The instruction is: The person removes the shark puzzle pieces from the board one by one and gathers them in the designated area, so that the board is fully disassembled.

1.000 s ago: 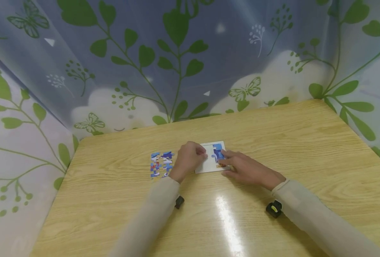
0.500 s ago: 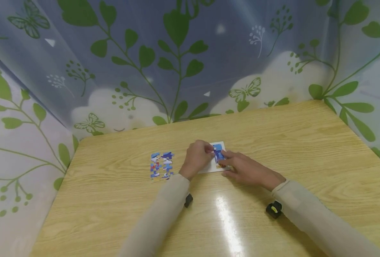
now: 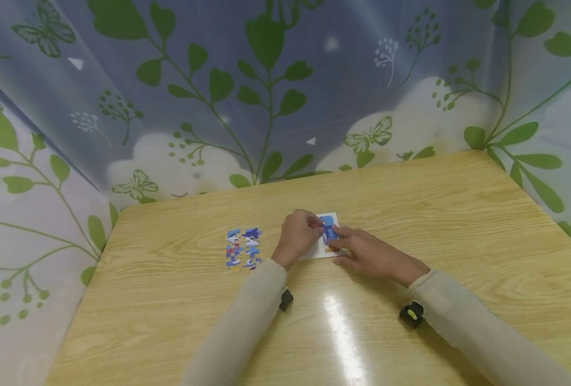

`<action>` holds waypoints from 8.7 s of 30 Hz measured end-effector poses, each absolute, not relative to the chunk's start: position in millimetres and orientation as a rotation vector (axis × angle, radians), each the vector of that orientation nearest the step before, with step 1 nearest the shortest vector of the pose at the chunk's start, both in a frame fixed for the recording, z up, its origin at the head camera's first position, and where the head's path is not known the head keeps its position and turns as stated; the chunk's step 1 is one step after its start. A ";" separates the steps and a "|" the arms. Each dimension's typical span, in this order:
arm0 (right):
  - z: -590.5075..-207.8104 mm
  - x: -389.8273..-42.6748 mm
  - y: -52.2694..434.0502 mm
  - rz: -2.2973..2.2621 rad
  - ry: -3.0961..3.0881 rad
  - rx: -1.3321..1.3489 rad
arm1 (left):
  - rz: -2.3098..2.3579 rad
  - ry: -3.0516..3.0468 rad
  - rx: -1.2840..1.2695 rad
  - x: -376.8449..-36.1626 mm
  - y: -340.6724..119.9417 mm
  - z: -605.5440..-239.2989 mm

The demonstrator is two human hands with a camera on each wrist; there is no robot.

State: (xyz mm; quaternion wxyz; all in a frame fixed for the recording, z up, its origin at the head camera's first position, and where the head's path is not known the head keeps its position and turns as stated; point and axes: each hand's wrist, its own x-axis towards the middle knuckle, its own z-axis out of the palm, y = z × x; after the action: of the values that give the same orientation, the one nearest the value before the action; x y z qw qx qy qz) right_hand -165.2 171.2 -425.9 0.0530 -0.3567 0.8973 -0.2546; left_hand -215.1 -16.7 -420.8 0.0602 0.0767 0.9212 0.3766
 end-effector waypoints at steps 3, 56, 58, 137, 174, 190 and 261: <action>-425.5 -165.0 171.4 -0.768 2.729 -1.074 | 1.173 2.788 0.204 -215.6 -15.8 -421.4; -424.7 -160.8 170.3 -0.743 2.739 -1.016 | 1.260 2.814 -0.039 -203.6 -132.0 -410.8; -424.3 -160.6 169.9 -0.742 2.740 -1.013 | 1.237 2.816 -0.047 -203.7 -132.8 -411.2; -420.9 -152.8 173.8 -0.655 2.749 -1.059 | 1.013 2.833 0.258 -206.1 -23.5 -421.1; -422.6 -151.3 173.4 -0.668 2.738 -0.982 | 1.218 2.754 0.238 -198.6 -52.5 -408.2; -423.5 -152.8 173.7 -0.682 2.728 -0.986 | 1.248 2.758 0.107 -198.1 -98.8 -399.2; -424.6 -151.8 175.3 -0.697 2.736 -0.995 | 1.053 2.747 0.431 -188.5 -57.0 -415.3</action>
State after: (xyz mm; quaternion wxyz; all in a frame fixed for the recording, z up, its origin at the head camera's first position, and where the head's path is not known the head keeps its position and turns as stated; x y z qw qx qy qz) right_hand -151.8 175.3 -424.6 0.0739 -0.3314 0.9115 -0.2322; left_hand -188.5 -57.0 -415.3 0.0841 0.1443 0.9206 0.3530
